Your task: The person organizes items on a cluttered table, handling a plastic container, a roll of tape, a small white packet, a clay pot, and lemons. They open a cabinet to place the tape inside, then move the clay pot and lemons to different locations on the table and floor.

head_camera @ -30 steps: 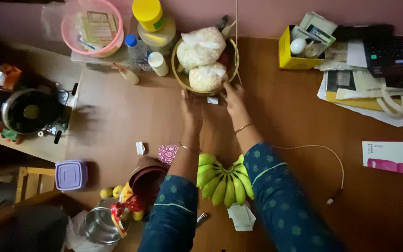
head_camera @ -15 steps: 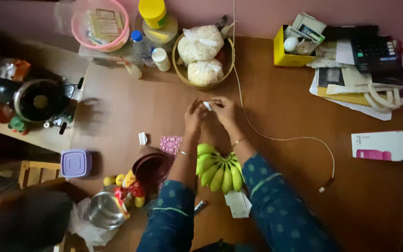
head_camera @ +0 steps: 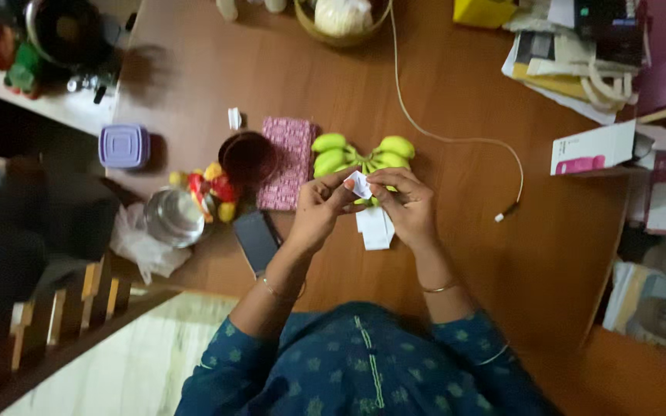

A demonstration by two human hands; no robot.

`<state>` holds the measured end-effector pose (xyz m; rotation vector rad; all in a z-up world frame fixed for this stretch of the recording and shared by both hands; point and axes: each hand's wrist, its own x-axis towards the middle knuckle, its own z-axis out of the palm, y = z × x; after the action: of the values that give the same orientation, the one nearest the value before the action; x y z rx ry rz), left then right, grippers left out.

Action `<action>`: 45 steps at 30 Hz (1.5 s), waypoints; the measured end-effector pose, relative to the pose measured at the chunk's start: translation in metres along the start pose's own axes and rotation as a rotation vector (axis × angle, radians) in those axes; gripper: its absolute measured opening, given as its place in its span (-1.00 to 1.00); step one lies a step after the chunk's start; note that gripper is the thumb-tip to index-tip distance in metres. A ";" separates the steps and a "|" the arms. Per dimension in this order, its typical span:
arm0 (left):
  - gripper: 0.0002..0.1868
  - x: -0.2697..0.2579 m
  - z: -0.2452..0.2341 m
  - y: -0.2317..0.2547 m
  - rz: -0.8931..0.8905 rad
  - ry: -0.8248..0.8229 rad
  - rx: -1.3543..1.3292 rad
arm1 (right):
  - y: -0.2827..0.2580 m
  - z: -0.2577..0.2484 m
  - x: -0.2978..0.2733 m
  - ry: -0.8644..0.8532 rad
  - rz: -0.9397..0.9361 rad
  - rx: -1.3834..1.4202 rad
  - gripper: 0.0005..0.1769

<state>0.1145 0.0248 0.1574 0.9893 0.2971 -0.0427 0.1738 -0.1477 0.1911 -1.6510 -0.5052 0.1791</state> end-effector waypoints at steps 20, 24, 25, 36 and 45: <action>-0.68 -0.120 0.001 0.014 0.187 -0.170 -0.087 | -0.082 0.016 -0.077 -0.014 -0.263 -0.226 -0.83; -0.66 -0.128 -0.004 0.009 0.125 -0.170 -0.071 | -0.085 0.018 -0.079 -0.067 -0.224 -0.197 -0.80; -0.66 -0.129 -0.010 0.007 0.148 -0.188 -0.088 | -0.082 0.017 -0.081 -0.094 -0.186 -0.180 -0.80; -0.86 -0.136 -0.038 -0.006 0.182 0.012 0.139 | -0.046 0.045 -0.089 -0.170 0.168 0.393 -0.85; -0.86 -0.153 -0.013 0.017 0.367 0.276 0.605 | -0.076 0.074 -0.092 0.041 0.017 -0.011 -0.48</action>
<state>-0.0327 0.0295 0.2055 1.6437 0.3594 0.3601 0.0455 -0.1152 0.2380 -1.6672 -0.4616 0.1548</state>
